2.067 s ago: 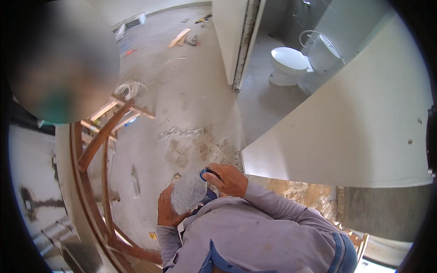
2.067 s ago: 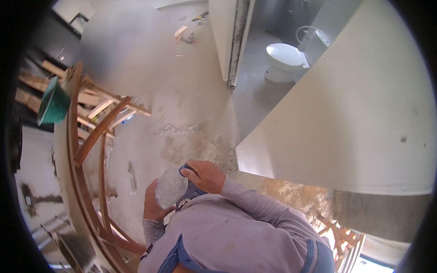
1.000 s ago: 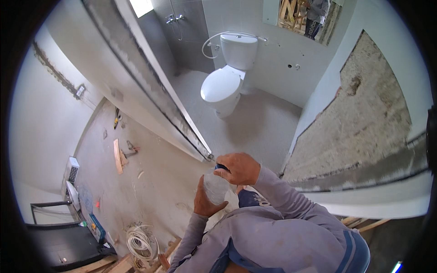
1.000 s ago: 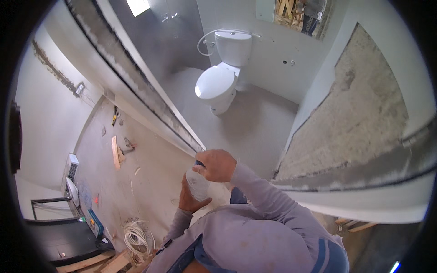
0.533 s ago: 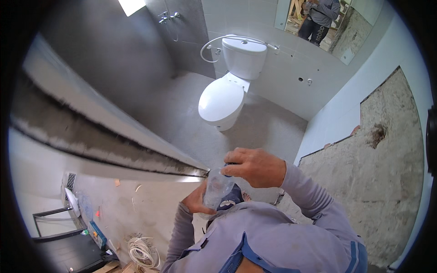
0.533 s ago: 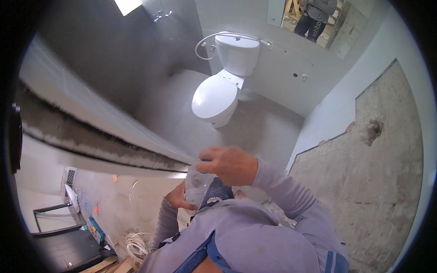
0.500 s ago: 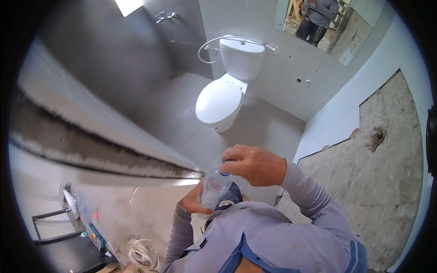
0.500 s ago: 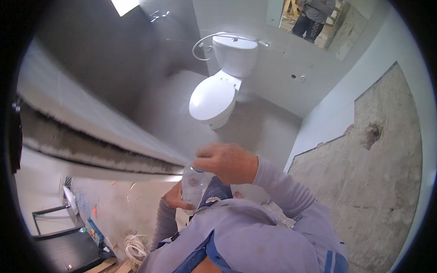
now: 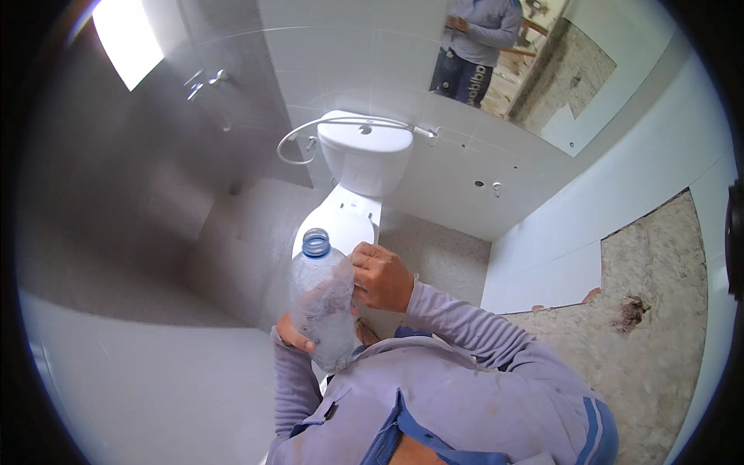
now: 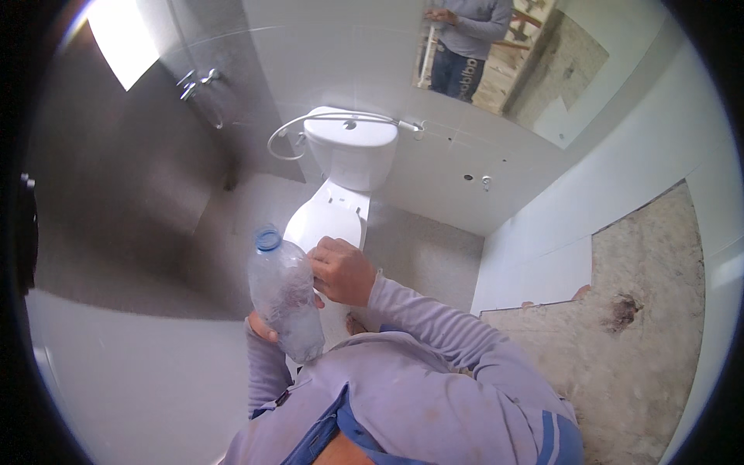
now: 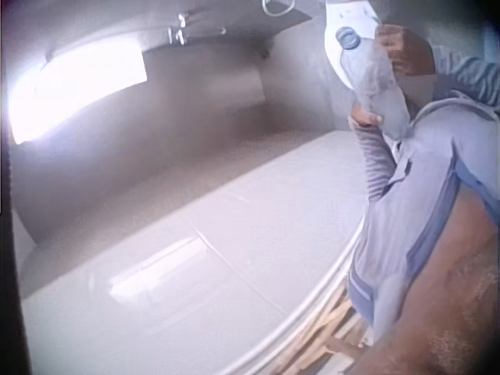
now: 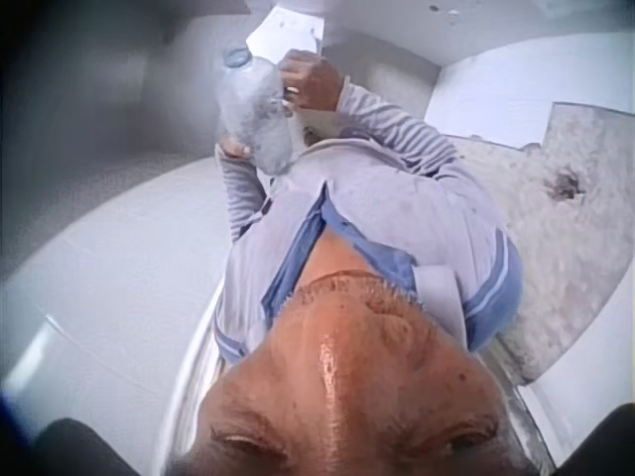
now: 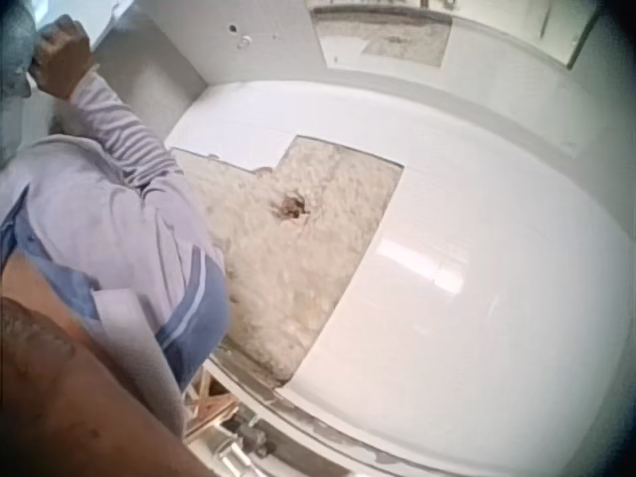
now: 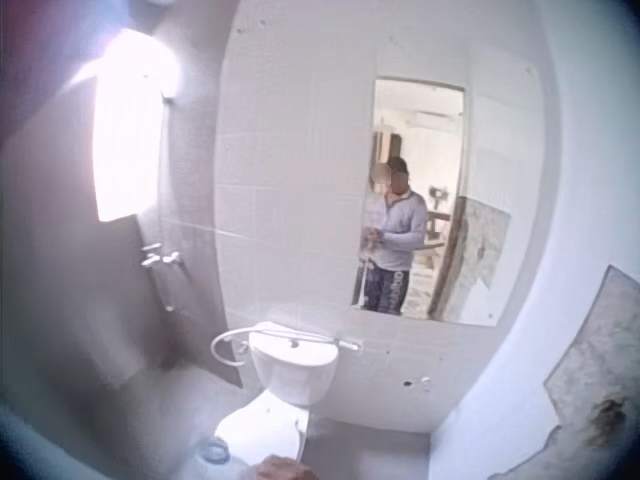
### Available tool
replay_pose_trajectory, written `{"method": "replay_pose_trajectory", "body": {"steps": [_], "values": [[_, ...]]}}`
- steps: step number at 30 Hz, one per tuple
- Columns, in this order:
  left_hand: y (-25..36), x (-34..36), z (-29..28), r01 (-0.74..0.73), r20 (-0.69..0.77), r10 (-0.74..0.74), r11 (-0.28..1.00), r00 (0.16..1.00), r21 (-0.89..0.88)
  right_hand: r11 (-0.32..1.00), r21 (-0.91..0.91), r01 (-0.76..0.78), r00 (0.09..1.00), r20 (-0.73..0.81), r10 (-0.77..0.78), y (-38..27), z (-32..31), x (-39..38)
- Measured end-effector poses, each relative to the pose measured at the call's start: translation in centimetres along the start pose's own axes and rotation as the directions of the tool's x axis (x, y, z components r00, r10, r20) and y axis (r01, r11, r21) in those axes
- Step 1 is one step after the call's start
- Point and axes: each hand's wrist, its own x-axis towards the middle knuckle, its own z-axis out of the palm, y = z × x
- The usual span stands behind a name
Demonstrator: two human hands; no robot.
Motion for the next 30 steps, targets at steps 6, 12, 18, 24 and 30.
{"method": "replay_pose_trajectory", "body": {"steps": [6,12,18,24,30], "values": [[3.2,8.2,-6.3,0.197,-0.081,-0.182,0.949,0.98,0.248,0.967,0.225,-0.123,0.992,0.03,0.119,10.3,1.8,3.5],[4.1,14.7,-11.0,0.138,-0.258,-0.079,0.966,0.963,0.22,0.906,0.409,-0.107,0.994,0.053,0.093,21.2,4.5,8.3],[7.2,16.4,-11.8,0.169,-0.59,0.151,0.876,0.793,0.452,-0.225,0.94,-0.257,0.241,0.288,0.927,40.4,3.2,5.5],[5.9,17.7,-11.4,0.203,-0.759,0.345,0.827,0.552,0.524,-0.393,0.861,0.322,-0.013,0.419,0.908,55.4,1.9,0.6],[7.2,19.1,-12.1,0.609,-0.833,0.264,0.581,0.486,0.54,-0.284,0.862,0.42,-0.027,0.325,0.945,60.3,3.8,0.4]]}}
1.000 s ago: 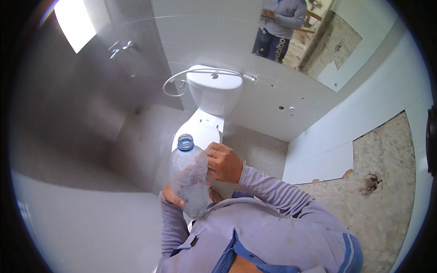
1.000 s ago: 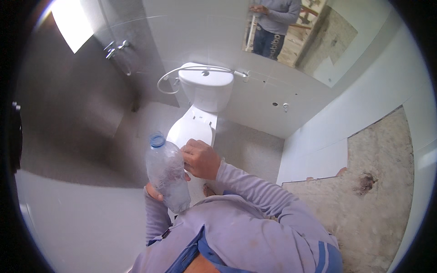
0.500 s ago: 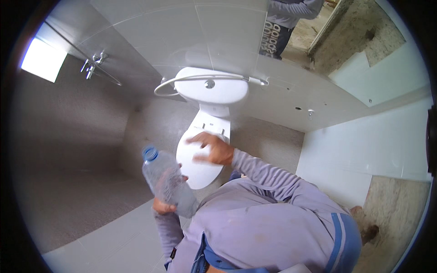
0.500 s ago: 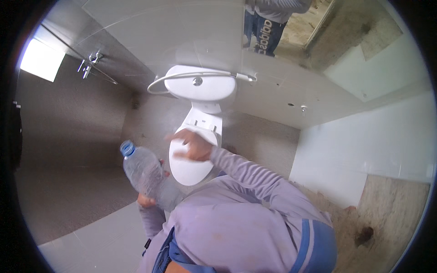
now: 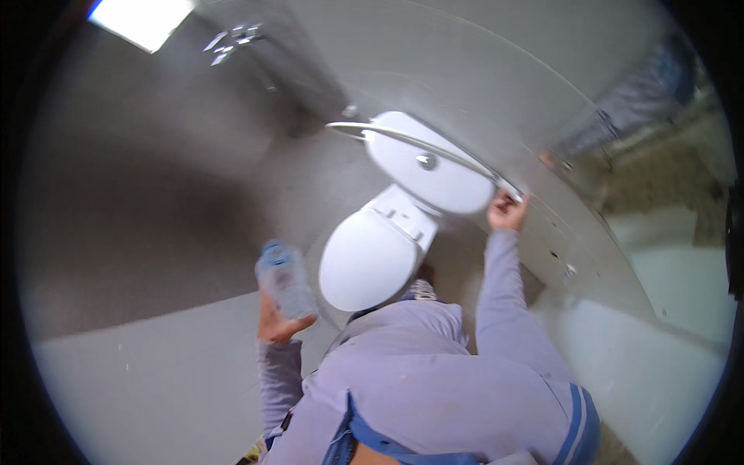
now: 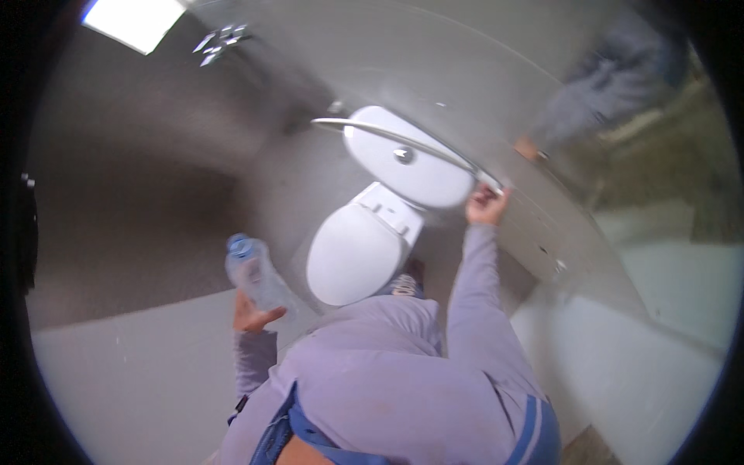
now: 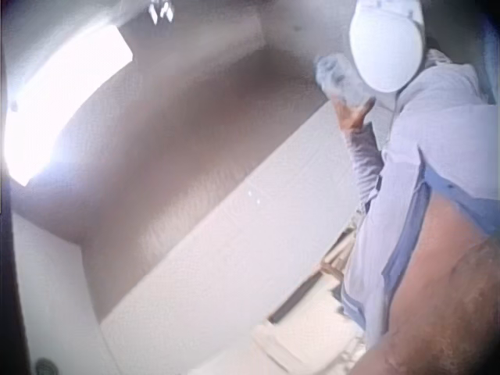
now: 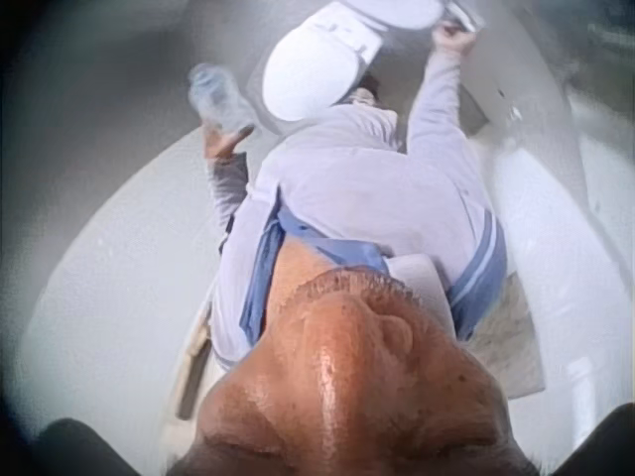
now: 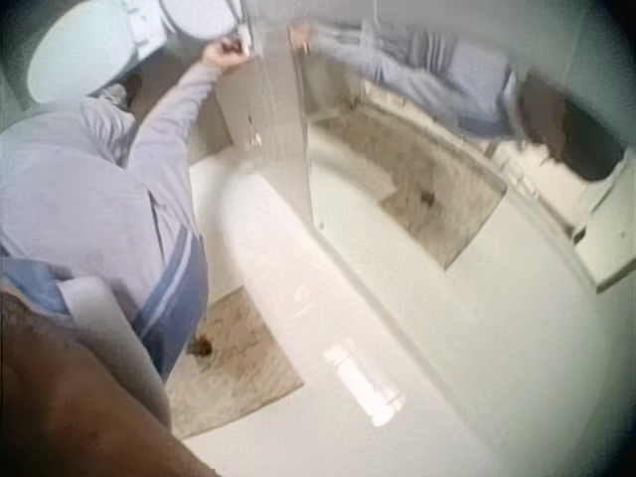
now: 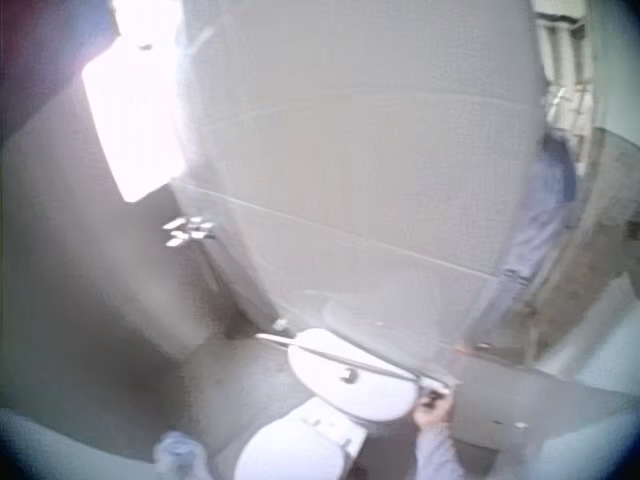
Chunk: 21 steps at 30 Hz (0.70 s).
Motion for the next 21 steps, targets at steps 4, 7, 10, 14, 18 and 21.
{"method": "replay_pose_trajectory", "body": {"steps": [4,7,10,14,18,21], "values": [[-0.1,1.2,-1.5,-0.201,-0.16,0.233,0.96,0.959,0.196,0.983,-0.116,0.142,0.99,-0.008,-0.144,0.4,-0.2,0.4],[-1.6,0.3,-3.2,-0.194,-0.237,0.253,0.95,0.938,0.246,0.912,-0.148,0.383,0.923,0.013,-0.385,1.7,5.3,-5.3],[-2.7,-0.8,-5.9,-0.205,-0.326,0.333,0.907,0.885,0.368,0.791,-0.192,0.581,0.813,0.167,-0.557,3.7,10.9,-12.7],[-4.8,-0.7,-11.3,-0.245,-0.365,0.545,0.75,0.755,0.614,0.507,-0.188,0.841,0.512,0.578,-0.635,8.2,17.9,-21.9],[-5.4,-0.3,-16.0,-0.254,-0.432,0.635,0.706,0.64,0.661,0.649,-0.216,0.729,0.33,0.942,-0.058,14.8,23.4,-31.3],[-6.7,-0.9,-19.0,-0.236,-0.493,0.676,0.69,0.548,0.684,0.476,-0.424,0.77,0.063,0.794,0.605,20.3,23.1,-40.7]]}}
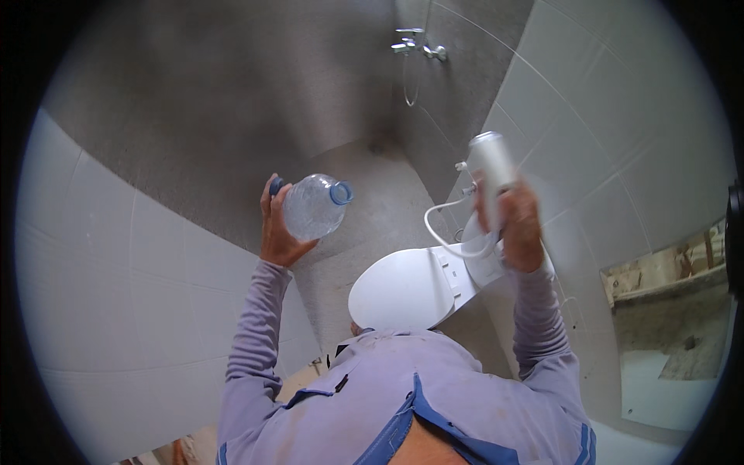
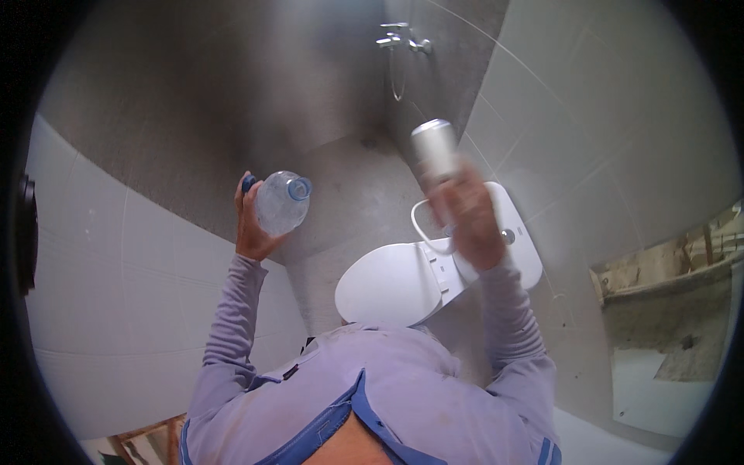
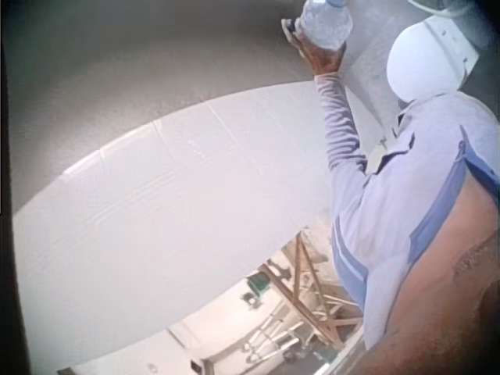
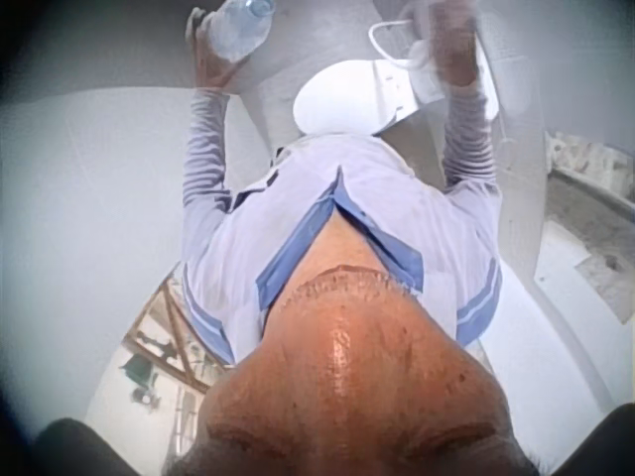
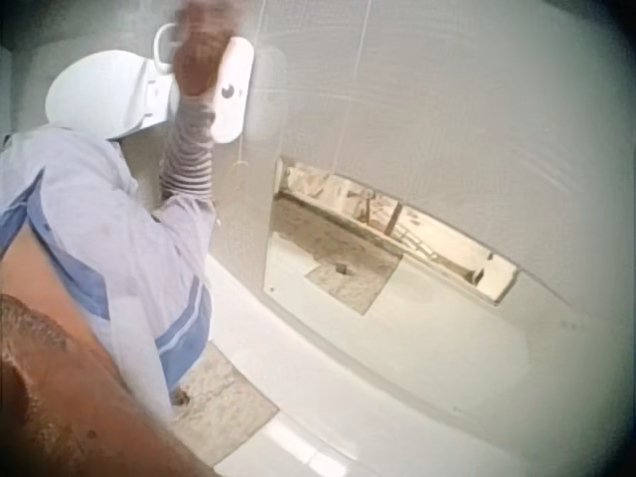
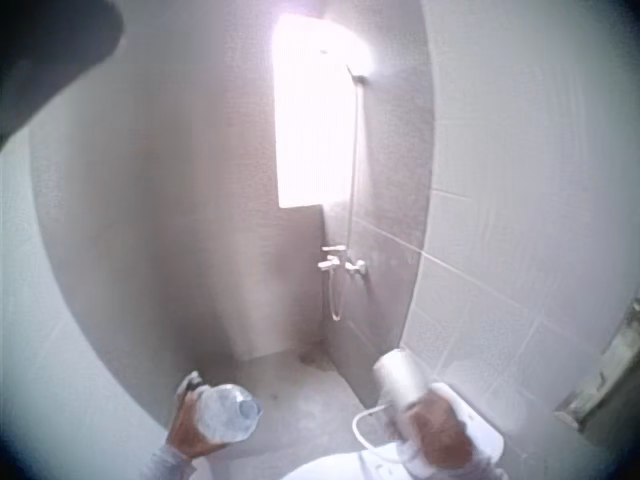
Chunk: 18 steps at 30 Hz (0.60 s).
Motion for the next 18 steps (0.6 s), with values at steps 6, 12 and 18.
{"method": "replay_pose_trajectory", "body": {"steps": [6,12,18], "values": [[-0.9,-0.4,-0.8,-0.07,-0.137,0.074,0.997,0.988,0.035,0.939,0.121,-0.321,0.771,0.61,0.184,-0.5,7.0,0.0],[-2.1,-0.6,-0.1,-0.047,-0.147,0.038,0.997,0.988,-0.058,0.85,0.196,-0.489,0.709,0.656,0.257,1.4,8.7,1.1],[-1.8,0.0,0.5,-0.096,-0.185,0.076,0.99,0.98,-0.102,0.84,0.226,-0.493,0.724,0.641,0.253,1.7,8.9,2.8]]}}
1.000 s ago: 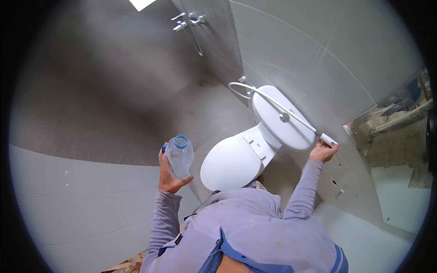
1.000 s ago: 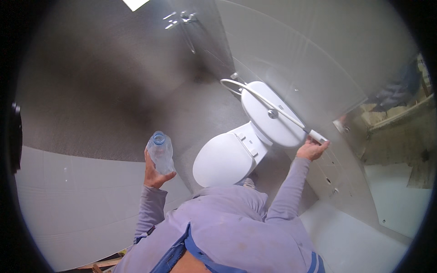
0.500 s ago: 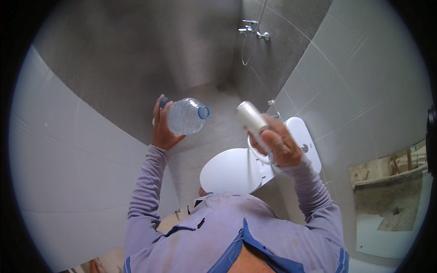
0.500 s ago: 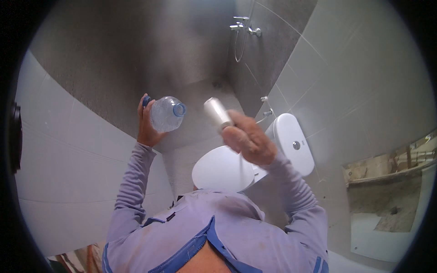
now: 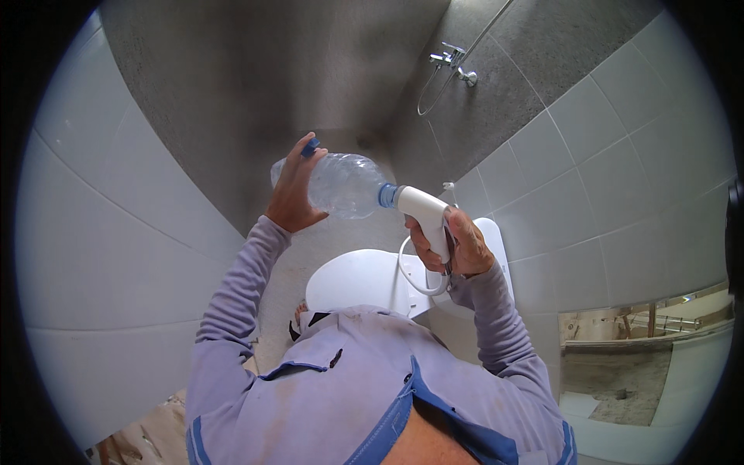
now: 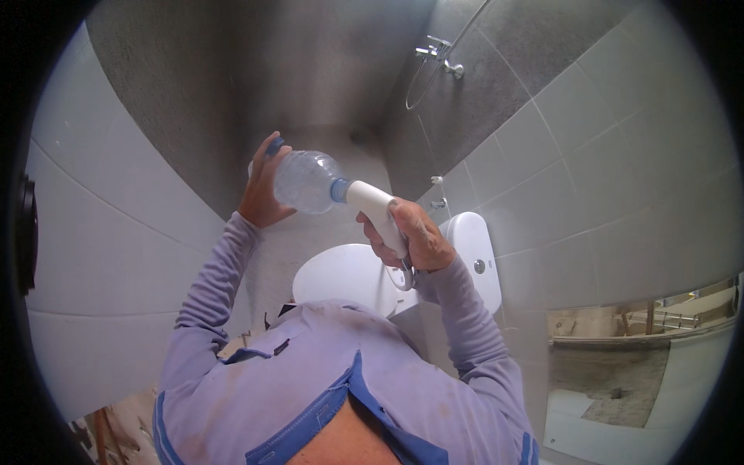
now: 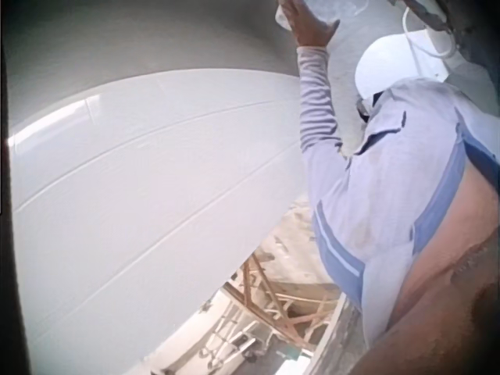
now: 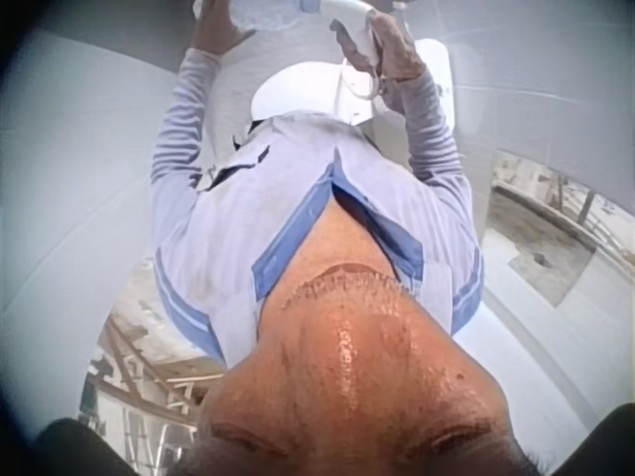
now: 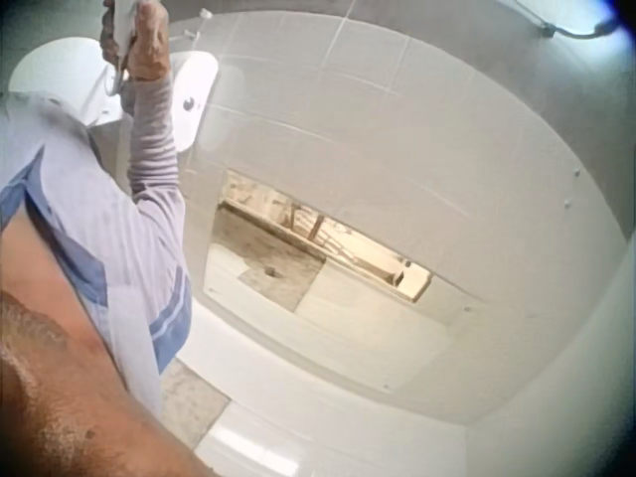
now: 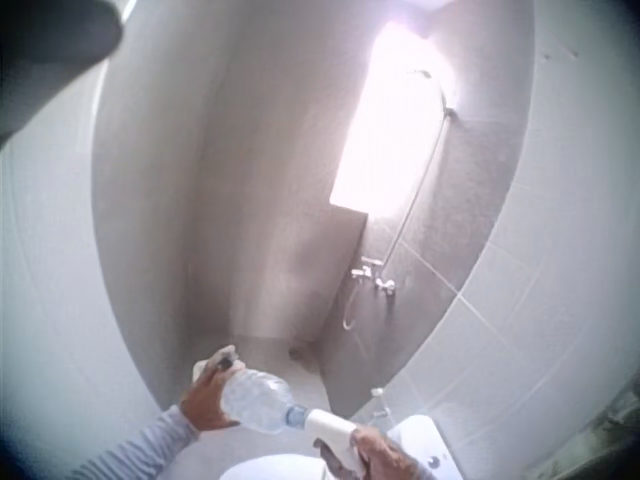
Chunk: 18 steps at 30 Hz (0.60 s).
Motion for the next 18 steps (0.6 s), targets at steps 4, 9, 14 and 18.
{"method": "replay_pose_trajectory", "body": {"steps": [4,9,14,18], "values": [[-0.09,-0.07,0.24,0.006,0.004,-0.006,1.0,1.0,-0.019,0.999,-0.011,-0.033,0.999,-0.032,0.033,-0.68,0.28,0.27],[-0.18,-0.1,0.16,0.028,0.028,-0.027,0.999,0.999,-0.034,0.997,-0.034,-0.064,0.997,-0.051,0.062,-1.01,0.14,0.58],[-0.47,-0.07,0.17,0.045,0.054,-0.041,0.996,0.998,-0.071,0.998,-0.055,-0.031,0.999,-0.012,0.031,-0.89,-0.21,0.83],[-0.92,-0.18,0.07,0.065,0.098,-0.059,0.996,0.993,-0.059,0.994,-0.11,-0.021,1.0,0.011,0.023,-0.93,-0.39,1.07]]}}
